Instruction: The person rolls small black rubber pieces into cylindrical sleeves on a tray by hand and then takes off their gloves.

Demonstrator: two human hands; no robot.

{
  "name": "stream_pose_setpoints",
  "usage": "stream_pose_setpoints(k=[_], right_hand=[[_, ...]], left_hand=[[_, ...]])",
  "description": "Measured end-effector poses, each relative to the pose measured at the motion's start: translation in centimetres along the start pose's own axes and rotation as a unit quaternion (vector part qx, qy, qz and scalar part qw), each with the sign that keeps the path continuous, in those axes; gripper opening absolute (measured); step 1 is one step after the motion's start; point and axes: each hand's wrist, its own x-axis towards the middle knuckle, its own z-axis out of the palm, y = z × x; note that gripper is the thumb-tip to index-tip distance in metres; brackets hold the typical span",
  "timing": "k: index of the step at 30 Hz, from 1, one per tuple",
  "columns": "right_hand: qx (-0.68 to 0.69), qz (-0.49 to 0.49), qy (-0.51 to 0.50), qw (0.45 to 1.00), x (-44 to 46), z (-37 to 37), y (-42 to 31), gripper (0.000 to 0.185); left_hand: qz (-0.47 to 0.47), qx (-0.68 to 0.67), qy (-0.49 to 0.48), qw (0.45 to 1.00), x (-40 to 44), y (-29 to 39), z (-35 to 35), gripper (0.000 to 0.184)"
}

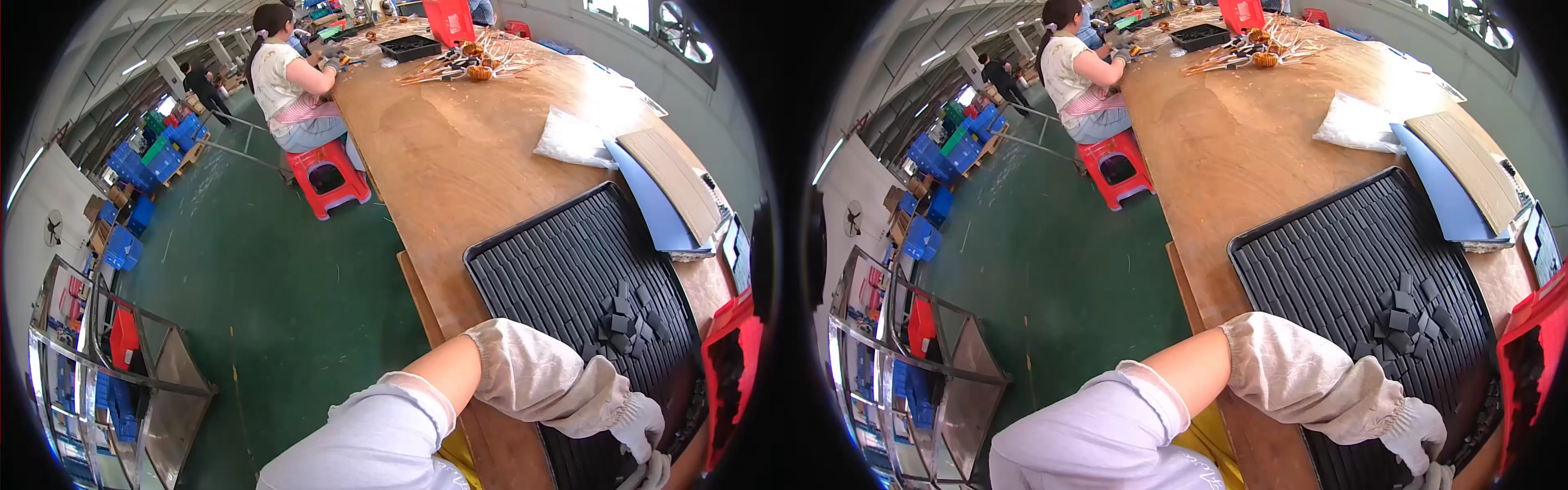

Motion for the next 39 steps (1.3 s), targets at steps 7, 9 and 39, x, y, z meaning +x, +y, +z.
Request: stream_pose_setpoints(k=[7, 9, 39], right_hand=[[0.219, 0.236, 0.198, 0.926, -1.8, 1.9, -0.7, 0.023], [0.2, 0.216, 0.189, 0.937, -1.9, 1.6, -0.6, 0.024], [0.203, 0.335, 0.096, 0.915, -2.1, 1.2, -0.5, 0.023]], left_hand=[[0.048, 0.027, 0.08, 0.995, 0.2, 0.4, 0.2, 0.026], [0.06, 0.066, 0.1, 0.991, 0.4, 0.1, 0.7, 0.025], [0.049, -0.09, 0.006, 0.995, 1.5, -2.1, 0.8, 0.02]])
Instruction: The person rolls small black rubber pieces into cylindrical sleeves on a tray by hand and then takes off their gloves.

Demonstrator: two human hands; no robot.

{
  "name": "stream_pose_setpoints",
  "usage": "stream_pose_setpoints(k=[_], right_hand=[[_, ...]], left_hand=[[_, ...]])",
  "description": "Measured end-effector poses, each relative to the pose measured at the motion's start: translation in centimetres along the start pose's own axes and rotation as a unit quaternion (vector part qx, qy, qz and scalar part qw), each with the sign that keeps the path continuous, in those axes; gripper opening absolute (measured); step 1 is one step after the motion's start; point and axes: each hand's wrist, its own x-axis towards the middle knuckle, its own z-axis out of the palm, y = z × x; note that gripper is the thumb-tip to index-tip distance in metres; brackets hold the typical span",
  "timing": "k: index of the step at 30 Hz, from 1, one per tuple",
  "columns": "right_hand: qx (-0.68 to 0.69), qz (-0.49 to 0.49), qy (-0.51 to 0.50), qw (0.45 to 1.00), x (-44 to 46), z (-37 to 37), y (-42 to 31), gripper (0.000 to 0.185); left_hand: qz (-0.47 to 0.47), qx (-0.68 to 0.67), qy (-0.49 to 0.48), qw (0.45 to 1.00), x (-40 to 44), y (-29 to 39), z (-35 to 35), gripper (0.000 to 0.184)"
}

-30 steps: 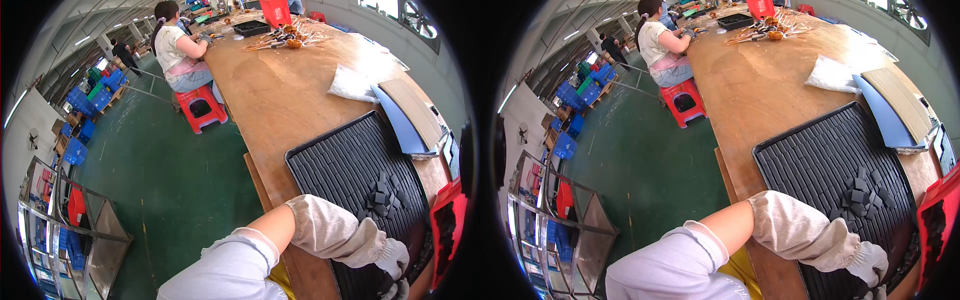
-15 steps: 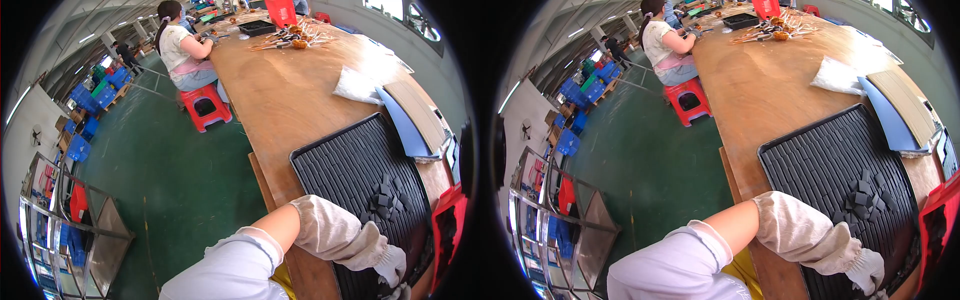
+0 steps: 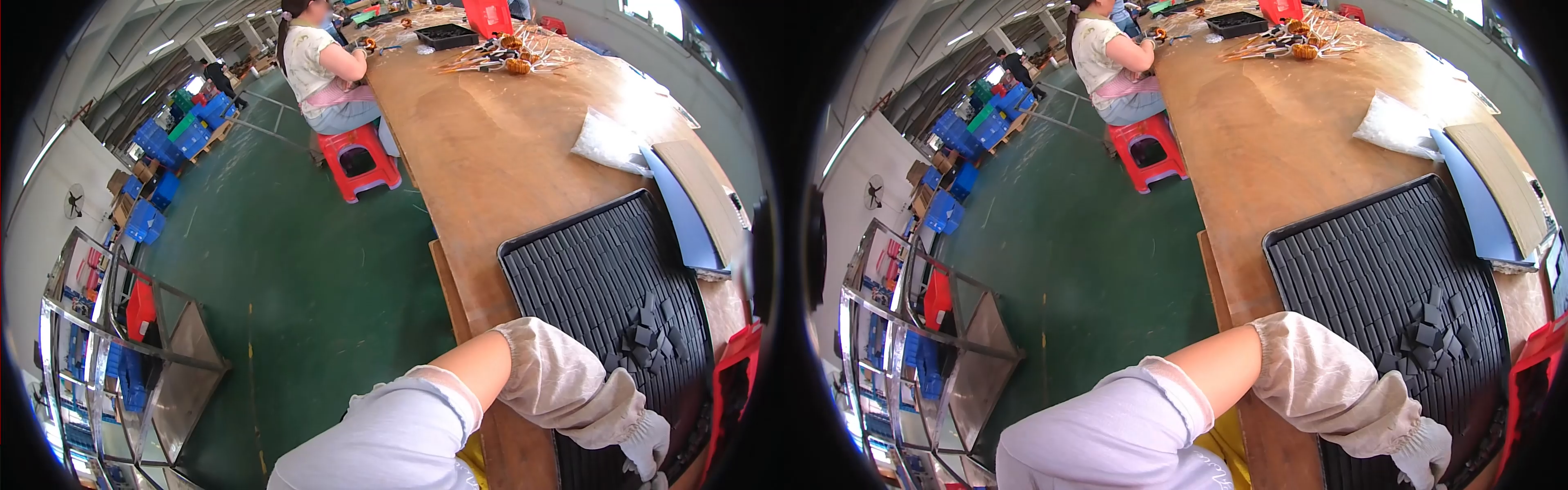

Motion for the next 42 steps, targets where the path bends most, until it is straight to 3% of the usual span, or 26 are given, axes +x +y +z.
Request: stream_pose_setpoints(k=[3, 5, 6, 7, 8, 9, 11, 13, 15, 16, 17, 18, 20, 22, 27, 29, 32, 34, 37, 39, 42], right_hand=[[-0.035, -0.078, -0.032, 0.996, 0.3, 0.3, 0.4, 0.022], [0.017, -0.069, -0.005, 0.997, 0.1, 1.0, 0.1, 0.024], [0.0, -0.092, -0.02, 0.996, 0.3, 1.3, -0.3, 0.025], [-0.025, -0.109, -0.03, 0.993, 0.7, 1.4, -1.1, 0.026], [-0.171, -0.248, -0.105, 0.948, 2.0, 0.7, -2.7, 0.025], [-0.241, -0.166, -0.11, 0.95, 1.0, -1.0, 4.0, 0.03], [-0.244, -0.188, -0.081, 0.948, 0.8, -0.8, 1.5, 0.03], [-0.163, -0.054, -0.01, 0.985, 0.4, -0.4, 1.5, 0.029], [-0.086, 0.009, 0.02, 0.996, 0.7, -0.3, 1.3, 0.026], [-0.023, 0.055, 0.042, 0.997, 0.7, -0.1, 1.4, 0.027], [-0.075, 0.025, 0.049, 0.996, 0.5, -0.2, 1.7, 0.028], [-0.118, -0.007, 0.05, 0.992, 0.4, -0.2, 1.8, 0.029], [-0.205, -0.071, 0.044, 0.975, 1.0, -0.6, 0.3, 0.031], [-0.237, -0.126, 0.005, 0.963, 1.6, -0.4, 0.6, 0.032], [-0.236, -0.096, -0.045, 0.966, 2.1, -0.2, 1.1, 0.031], [-0.285, -0.171, -0.124, 0.935, 2.3, -0.1, 1.4, 0.03], [-0.306, -0.228, -0.083, 0.921, 2.1, 0.1, 1.0, 0.028], [-0.294, -0.193, -0.088, 0.932, 2.2, -0.5, 0.9, 0.027], [-0.284, -0.131, -0.091, 0.945, 1.9, -1.9, -0.2, 0.023], [-0.279, -0.064, -0.133, 0.949, 1.3, -3.2, -1.3, 0.023], [-0.297, -0.057, -0.183, 0.935, 0.6, -3.6, -1.8, 0.029]], left_hand=[[0.004, 0.052, 0.014, 0.999, 0.6, -0.9, -0.1, 0.025], [0.106, 0.22, 0.098, 0.965, 0.5, -0.7, 0.1, 0.028], [0.109, 0.211, 0.087, 0.967, 0.8, -1.4, 0.2, 0.028], [0.129, 0.297, 0.147, 0.935, 1.2, -2.8, 0.5, 0.028], [0.154, 0.371, 0.202, 0.893, 1.4, -2.4, 1.3, 0.027], [0.099, 0.354, 0.179, 0.913, 1.4, -2.2, 1.8, 0.027], [0.042, 0.331, 0.1, 0.937, -1.3, 2.5, -0.1, 0.028], [0.043, 0.284, 0.089, 0.954, -2.0, 5.0, -1.2, 0.028], [0.135, 0.29, 0.184, 0.929, -0.8, 2.6, -1.8, 0.029], [0.096, 0.276, 0.204, 0.934, -1.0, 3.0, -2.0, 0.029], [0.097, 0.222, 0.189, 0.952, -0.2, 2.3, -2.3, 0.026], [0.027, 0.162, 0.166, 0.972, -0.4, 2.9, -2.6, 0.024], [0.02, 0.102, 0.142, 0.984, -0.3, 2.8, -2.9, 0.027], [0.006, 0.103, 0.124, 0.987, -0.4, 3.0, -3.3, 0.028], [-0.015, 0.126, 0.119, 0.985, -0.5, 3.1, -3.1, 0.028], [-0.018, 0.136, 0.116, 0.984, -0.5, 3.3, -3.1, 0.027], [-0.026, 0.142, 0.11, 0.983, -0.5, 3.5, -3.0, 0.027], [0.019, 0.202, 0.116, 0.972, -0.6, 3.2, -2.8, 0.021], [0.183, 0.377, 0.081, 0.904, -0.9, 2.6, -2.0, 0.013], [0.279, 0.443, 0.017, 0.852, -0.7, 1.8, -1.5, 0.024], [0.341, 0.524, -0.049, 0.779, -1.0, 1.2, -0.4, 0.045]])
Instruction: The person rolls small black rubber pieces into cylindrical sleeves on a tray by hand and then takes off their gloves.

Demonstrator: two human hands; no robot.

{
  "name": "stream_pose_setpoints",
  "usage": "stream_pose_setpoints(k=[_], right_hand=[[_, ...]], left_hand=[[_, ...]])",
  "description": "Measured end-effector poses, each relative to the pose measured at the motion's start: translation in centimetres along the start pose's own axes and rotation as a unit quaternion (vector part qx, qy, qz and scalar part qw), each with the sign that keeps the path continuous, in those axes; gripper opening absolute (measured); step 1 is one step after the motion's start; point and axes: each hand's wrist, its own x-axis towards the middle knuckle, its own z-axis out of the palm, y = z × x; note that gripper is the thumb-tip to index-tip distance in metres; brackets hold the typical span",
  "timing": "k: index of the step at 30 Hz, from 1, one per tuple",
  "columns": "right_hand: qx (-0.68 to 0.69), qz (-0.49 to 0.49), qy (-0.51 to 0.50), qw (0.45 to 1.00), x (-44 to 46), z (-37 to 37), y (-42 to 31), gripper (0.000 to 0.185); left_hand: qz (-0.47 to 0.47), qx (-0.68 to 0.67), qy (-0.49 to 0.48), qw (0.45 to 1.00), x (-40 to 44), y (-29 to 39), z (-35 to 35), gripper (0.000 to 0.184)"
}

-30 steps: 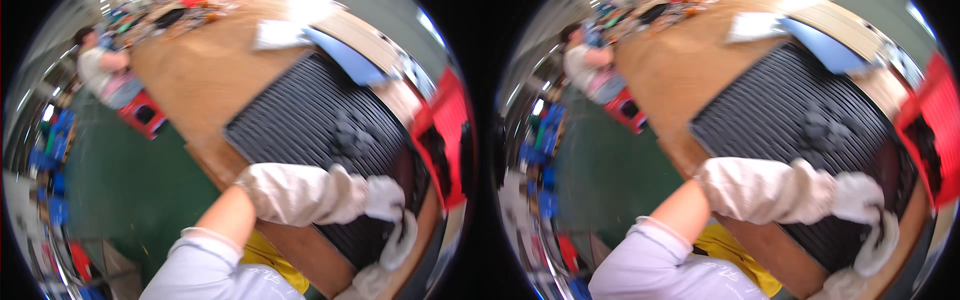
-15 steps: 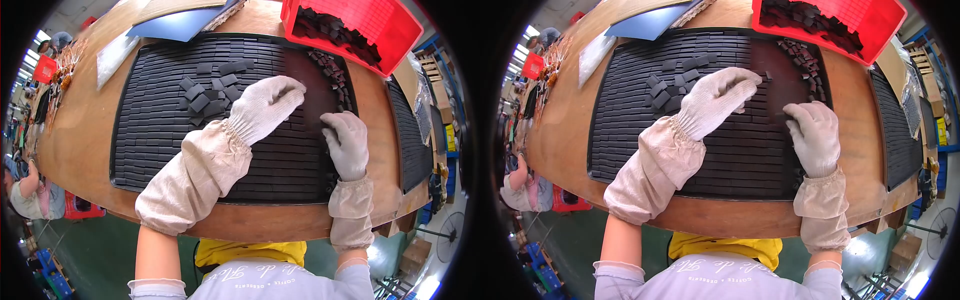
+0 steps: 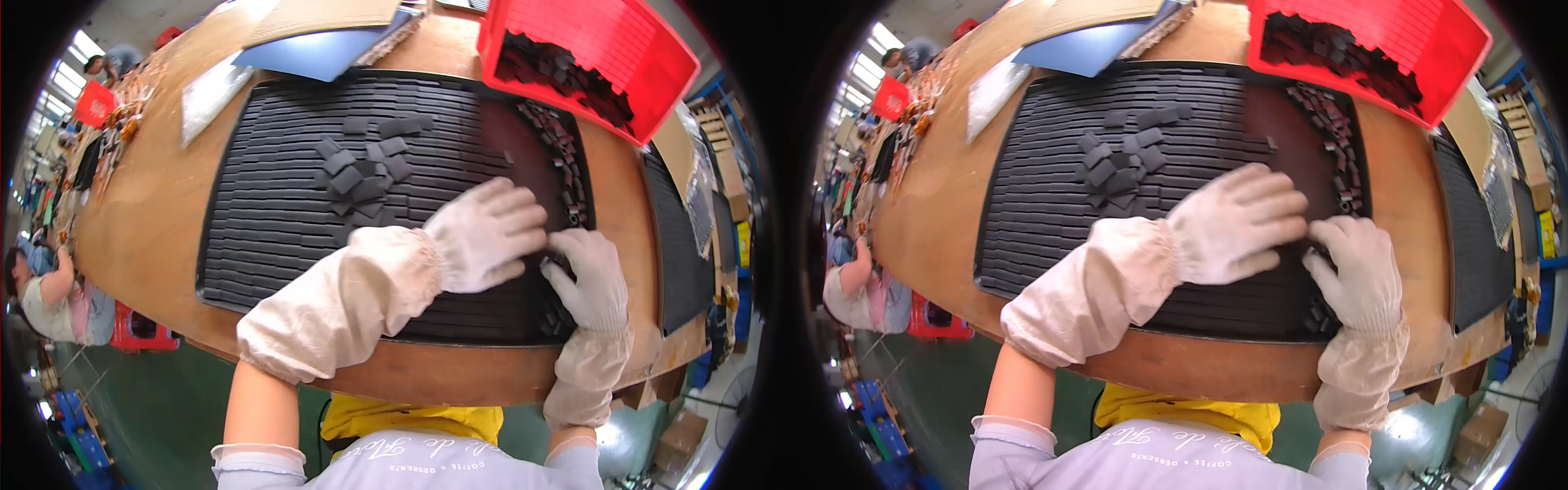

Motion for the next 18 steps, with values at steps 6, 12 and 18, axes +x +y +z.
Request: stream_pose_setpoints(k=[6, 12, 18], right_hand=[[-0.028, -0.003, -0.041, 0.999, -0.2, 0.6, -0.5, 0.027], [-0.004, -0.043, -0.03, 0.999, 0.0, 0.6, -0.6, 0.023], [0.05, -0.038, 0.128, 0.99, 0.4, 1.5, -0.4, 0.027]], left_hand=[[0.016, -0.013, -0.035, 0.999, -0.3, -0.2, 0.1, 0.044], [-0.113, 0.15, 0.095, 0.978, -0.7, -3.4, -2.4, 0.04], [-0.289, 0.264, 0.082, 0.917, -3.1, -6.7, -3.1, 0.05]])
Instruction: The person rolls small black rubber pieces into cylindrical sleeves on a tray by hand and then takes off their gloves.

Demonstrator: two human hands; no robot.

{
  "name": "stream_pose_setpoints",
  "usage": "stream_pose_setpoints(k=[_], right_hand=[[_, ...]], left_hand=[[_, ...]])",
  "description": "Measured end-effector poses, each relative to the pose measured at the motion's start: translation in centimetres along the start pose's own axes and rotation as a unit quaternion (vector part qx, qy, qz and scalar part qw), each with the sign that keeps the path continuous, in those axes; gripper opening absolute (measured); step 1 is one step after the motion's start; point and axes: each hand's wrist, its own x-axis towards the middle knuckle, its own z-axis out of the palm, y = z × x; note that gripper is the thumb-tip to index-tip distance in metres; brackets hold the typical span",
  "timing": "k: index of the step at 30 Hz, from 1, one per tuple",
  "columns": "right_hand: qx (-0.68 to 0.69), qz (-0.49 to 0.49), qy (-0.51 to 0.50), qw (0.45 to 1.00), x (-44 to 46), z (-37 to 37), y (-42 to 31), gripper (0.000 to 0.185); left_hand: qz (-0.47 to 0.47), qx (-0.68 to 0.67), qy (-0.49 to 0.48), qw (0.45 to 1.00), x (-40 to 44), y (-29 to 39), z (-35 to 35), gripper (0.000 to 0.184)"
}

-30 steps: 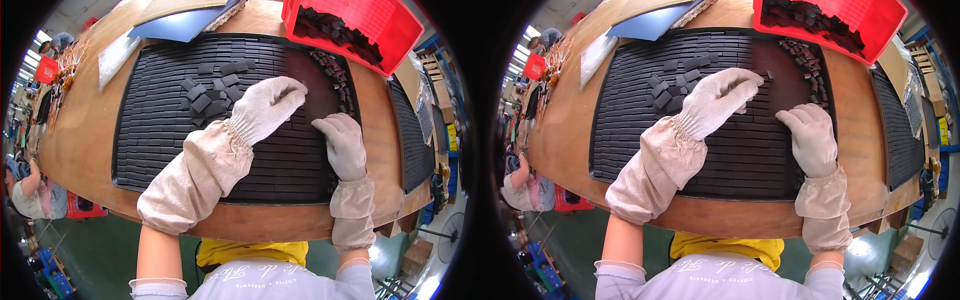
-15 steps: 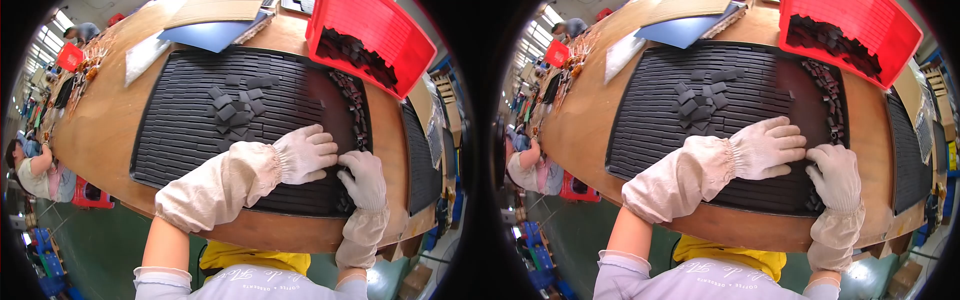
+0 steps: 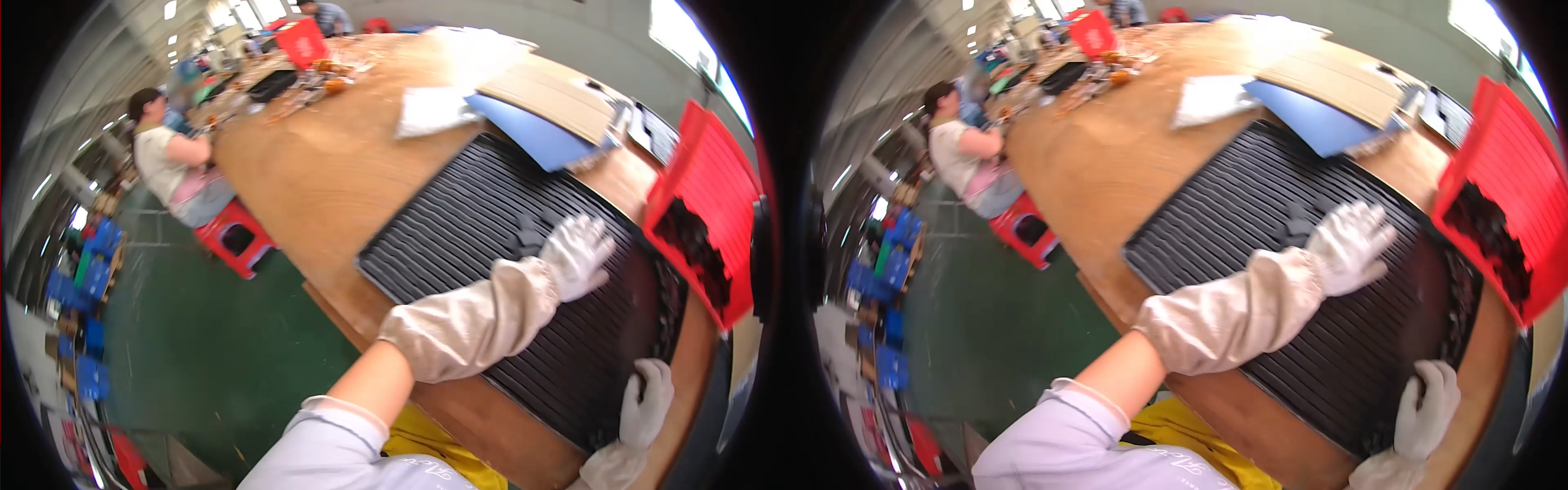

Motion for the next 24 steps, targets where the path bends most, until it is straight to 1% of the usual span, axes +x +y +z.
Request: stream_pose_setpoints(k=[2, 4, 6, 7, 8, 10, 11, 13, 14, 16, 17, 18, 20, 21, 22, 24], right_hand=[[0.024, -0.014, 0.001, 1.0, 0.0, 0.6, 0.2, 0.028], [0.026, -0.01, -0.001, 1.0, -0.1, 0.8, 0.3, 0.029], [0.057, 0.0, -0.019, 0.998, -0.2, 1.0, 0.0, 0.029], [0.061, -0.006, -0.017, 0.998, -0.1, 1.1, -0.3, 0.029], [0.061, -0.007, -0.017, 0.998, -0.1, 1.2, -0.3, 0.029], [0.057, -0.021, -0.013, 0.998, -0.2, 1.6, -0.2, 0.029], [0.057, -0.021, -0.014, 0.998, -0.1, 1.7, -0.1, 0.029], [0.058, -0.034, -0.011, 0.998, -0.1, 2.0, 0.2, 0.029], [0.058, -0.033, -0.012, 0.998, -0.2, 2.0, 0.3, 0.029], [0.077, 0.0, -0.02, 0.997, -0.2, 2.1, 0.3, 0.029], [0.078, -0.002, -0.023, 0.997, -0.2, 2.1, 0.4, 0.029], [0.077, 0.003, -0.027, 0.997, -0.2, 2.0, 0.4, 0.028], [0.079, 0.003, -0.034, 0.996, -0.1, 1.9, 0.3, 0.028], [0.085, 0.014, -0.035, 0.996, -0.1, 1.9, 0.1, 0.027], [0.091, 0.026, -0.036, 0.995, -0.1, 1.9, -0.1, 0.027], [0.091, 0.011, -0.034, 0.995, -0.1, 2.0, 0.3, 0.027]], left_hand=[[0.028, 0.005, 0.038, 0.999, -0.7, -0.5, 1.9, 0.05], [0.044, 0.007, 0.035, 0.998, -0.4, -0.4, 1.1, 0.049], [0.034, -0.009, -0.066, 0.997, 0.0, -0.3, 0.3, 0.05], [0.037, -0.004, -0.036, 0.999, -0.1, -0.2, 0.6, 0.05], [0.037, -0.004, -0.035, 0.999, -0.1, -0.1, 0.5, 0.05], [-0.001, -0.013, -0.051, 0.999, -0.2, 0.3, 0.1, 0.051], [-0.001, -0.013, -0.052, 0.999, -0.2, 0.3, 0.0, 0.051], [-0.013, 0.024, -0.063, 0.998, -0.2, 0.4, -0.5, 0.058], [-0.014, 0.022, -0.065, 0.998, -0.2, 0.4, -0.7, 0.058], [-0.021, 0.028, -0.084, 0.996, 0.0, 0.3, -2.2, 0.065], [-0.038, 0.016, -0.133, 0.99, 0.3, 0.4, -2.9, 0.072], [-0.042, 0.017, -0.133, 0.99, 0.3, 0.6, -3.6, 0.072], [-0.076, 0.057, -0.19, 0.977, 0.6, 1.0, -4.8, 0.082], [-0.1, 0.073, -0.251, 0.96, 1.1, 1.1, -5.4, 0.093], [-0.104, 0.074, -0.251, 0.959, 1.4, 1.1, -6.1, 0.093], [-0.177, 0.075, -0.321, 0.928, 1.7, 0.7, -7.4, 0.098]])
